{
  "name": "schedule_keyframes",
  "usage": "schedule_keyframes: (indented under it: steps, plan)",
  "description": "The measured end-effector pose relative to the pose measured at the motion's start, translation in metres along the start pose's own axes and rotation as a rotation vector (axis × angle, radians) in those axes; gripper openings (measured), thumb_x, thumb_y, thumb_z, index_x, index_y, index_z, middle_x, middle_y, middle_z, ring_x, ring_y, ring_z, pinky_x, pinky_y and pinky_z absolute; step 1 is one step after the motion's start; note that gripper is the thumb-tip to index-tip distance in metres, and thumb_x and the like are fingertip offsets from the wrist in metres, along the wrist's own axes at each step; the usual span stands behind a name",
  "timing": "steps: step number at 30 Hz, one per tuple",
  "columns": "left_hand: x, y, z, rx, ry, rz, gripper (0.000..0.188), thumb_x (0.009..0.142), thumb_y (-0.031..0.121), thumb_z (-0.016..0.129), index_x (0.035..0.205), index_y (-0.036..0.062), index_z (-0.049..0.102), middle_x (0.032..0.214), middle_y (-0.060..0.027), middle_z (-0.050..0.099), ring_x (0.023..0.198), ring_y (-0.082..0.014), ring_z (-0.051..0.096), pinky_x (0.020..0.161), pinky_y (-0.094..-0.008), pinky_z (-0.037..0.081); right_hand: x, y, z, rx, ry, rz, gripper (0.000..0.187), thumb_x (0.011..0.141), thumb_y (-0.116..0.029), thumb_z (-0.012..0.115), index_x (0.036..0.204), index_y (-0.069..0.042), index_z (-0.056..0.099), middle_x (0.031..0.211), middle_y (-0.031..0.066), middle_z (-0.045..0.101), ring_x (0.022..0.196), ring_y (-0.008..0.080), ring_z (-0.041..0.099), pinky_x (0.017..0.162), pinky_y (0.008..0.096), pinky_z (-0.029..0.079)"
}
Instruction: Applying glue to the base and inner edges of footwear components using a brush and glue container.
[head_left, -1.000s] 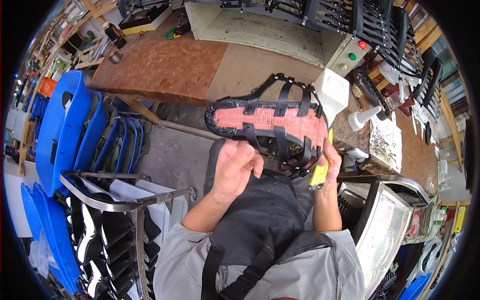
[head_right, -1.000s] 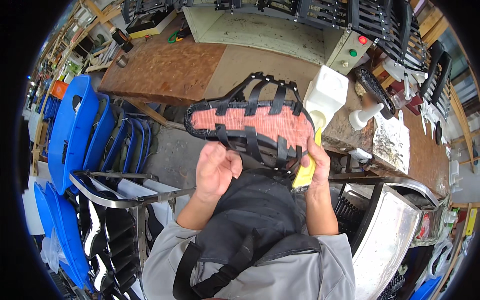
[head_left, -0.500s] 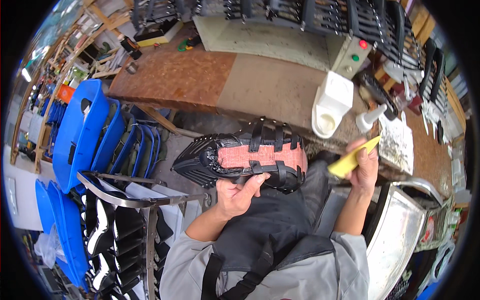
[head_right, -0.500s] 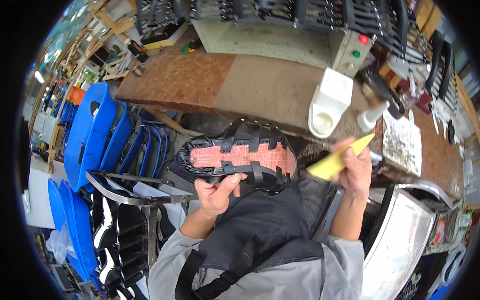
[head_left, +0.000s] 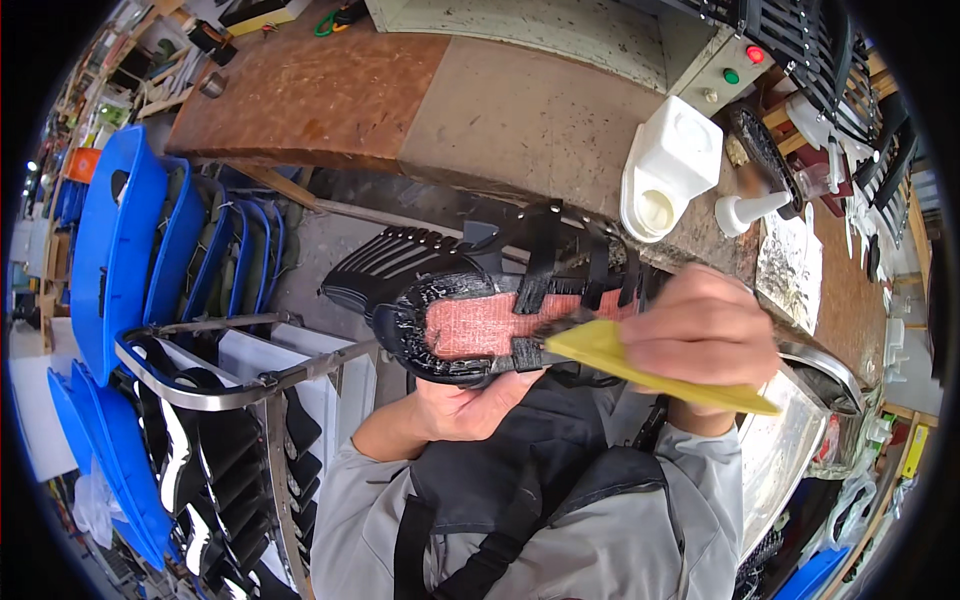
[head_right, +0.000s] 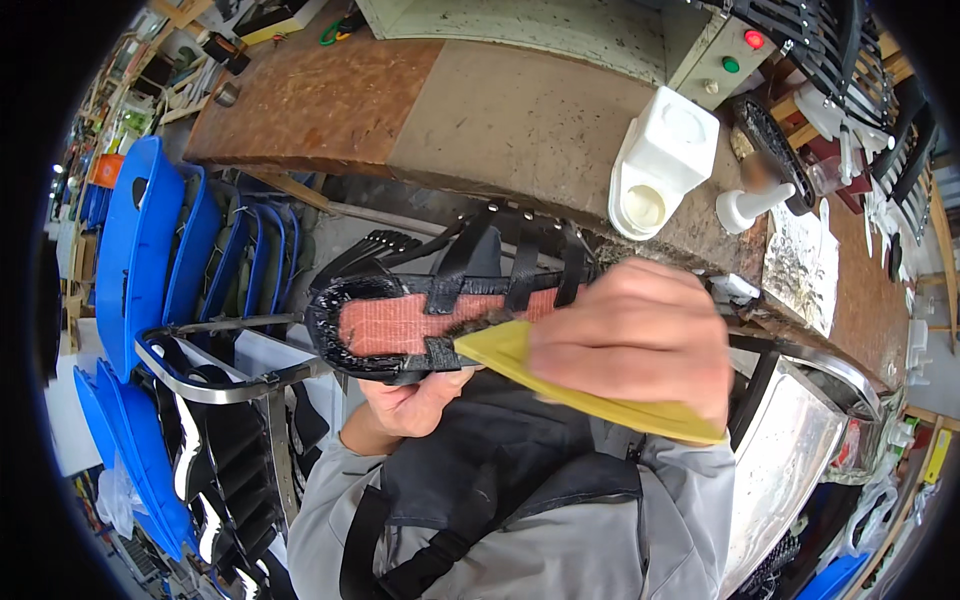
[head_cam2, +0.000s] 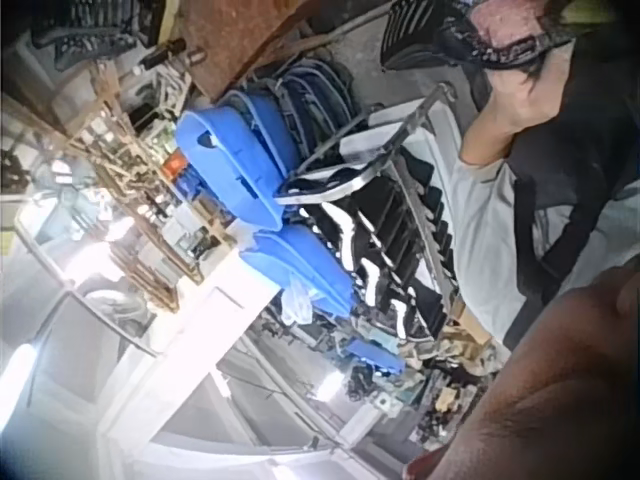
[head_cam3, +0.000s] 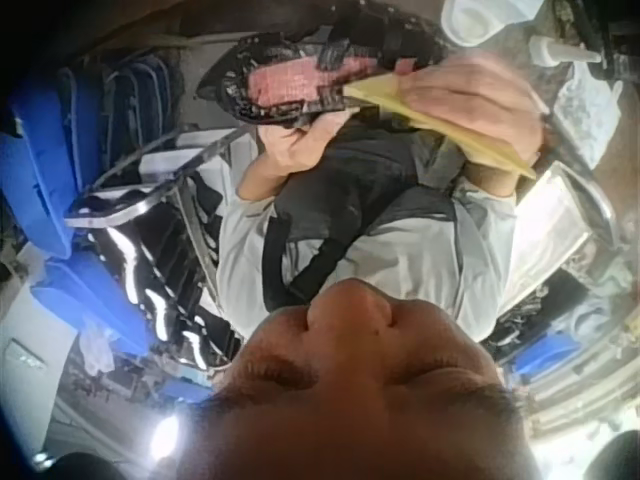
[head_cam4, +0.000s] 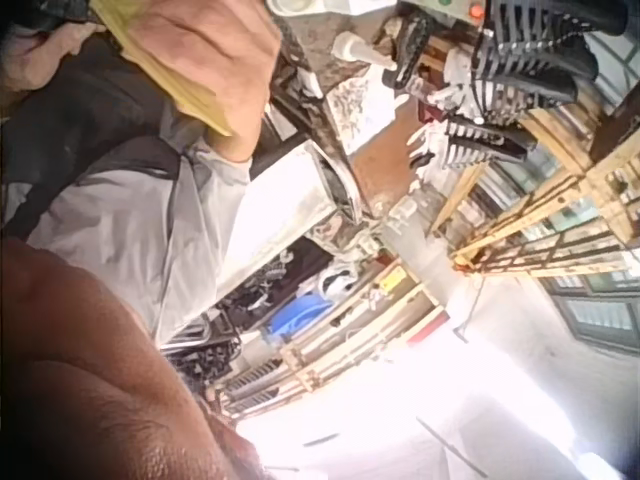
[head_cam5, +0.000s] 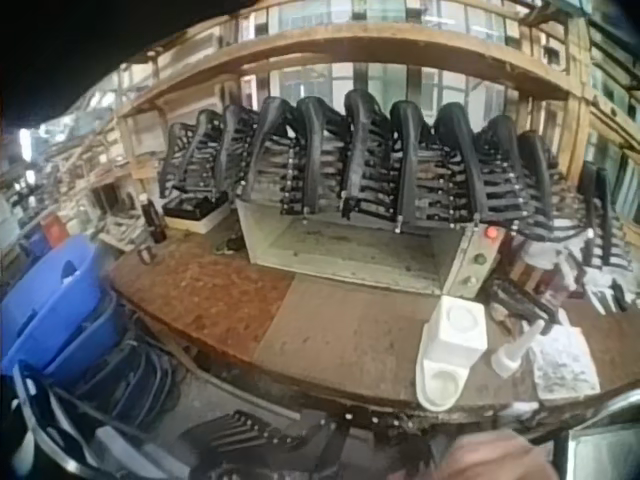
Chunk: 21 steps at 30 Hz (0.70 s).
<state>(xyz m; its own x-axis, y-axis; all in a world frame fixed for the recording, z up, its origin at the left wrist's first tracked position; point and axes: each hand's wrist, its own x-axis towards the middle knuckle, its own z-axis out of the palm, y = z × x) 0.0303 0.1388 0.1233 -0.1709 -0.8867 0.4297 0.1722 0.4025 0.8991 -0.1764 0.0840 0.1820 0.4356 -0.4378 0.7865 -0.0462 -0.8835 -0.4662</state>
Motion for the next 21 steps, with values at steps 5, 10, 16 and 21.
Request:
schedule_keyframes:
  steps: [5,10,16,21]
  plan:
    - [0.015,-0.015,-0.005,0.010,0.000,-0.036,0.032,0.074,-0.011,0.059,0.105,-0.0038,0.060,0.105,-0.0145,0.062,0.099,-0.0248,0.059,0.088,-0.0332,0.042,0.006,0.020,-0.022,0.229,-0.338,-0.213,0.017,0.064,-0.010,0.068,0.078,0.001,0.066,0.079,0.0100,0.065,0.056,0.0164,0.056,0.046,0.0246,0.038]
    - [0.028,-0.022,-0.008,0.151,-0.033,-0.029,0.036,0.073,-0.009,0.060,0.109,-0.0047,0.058,0.106,-0.0157,0.062,0.101,-0.0269,0.059,0.093,-0.0354,0.038,-0.002,0.035,-0.018,0.292,-0.244,-0.145,0.014,0.069,-0.009,0.068,0.078,0.001,0.066,0.077,0.0113,0.065,0.049,0.0153,0.054,0.041,0.0263,0.036]
    - [0.038,-0.031,0.002,0.243,0.034,-0.020,0.023,0.075,-0.008,0.058,0.098,-0.0064,0.059,0.096,-0.0133,0.063,0.088,-0.0200,0.060,0.082,-0.0310,0.046,-0.014,0.034,-0.014,0.379,0.137,0.234,0.010,0.075,-0.010,0.068,0.080,-0.001,0.066,0.074,0.0126,0.065,0.045,0.0149,0.054,0.039,0.0253,0.039]
    - [0.038,-0.031,-0.006,0.190,0.076,-0.071,0.018,0.077,-0.007,0.061,0.094,-0.0036,0.064,0.090,-0.0090,0.065,0.077,-0.0162,0.060,0.073,-0.0262,0.046,-0.064,0.043,-0.050,1.029,0.685,0.636,0.018,0.088,-0.018,0.055,0.082,-0.001,0.056,0.067,0.0095,0.059,0.045,0.0129,0.049,0.044,0.0216,0.039]
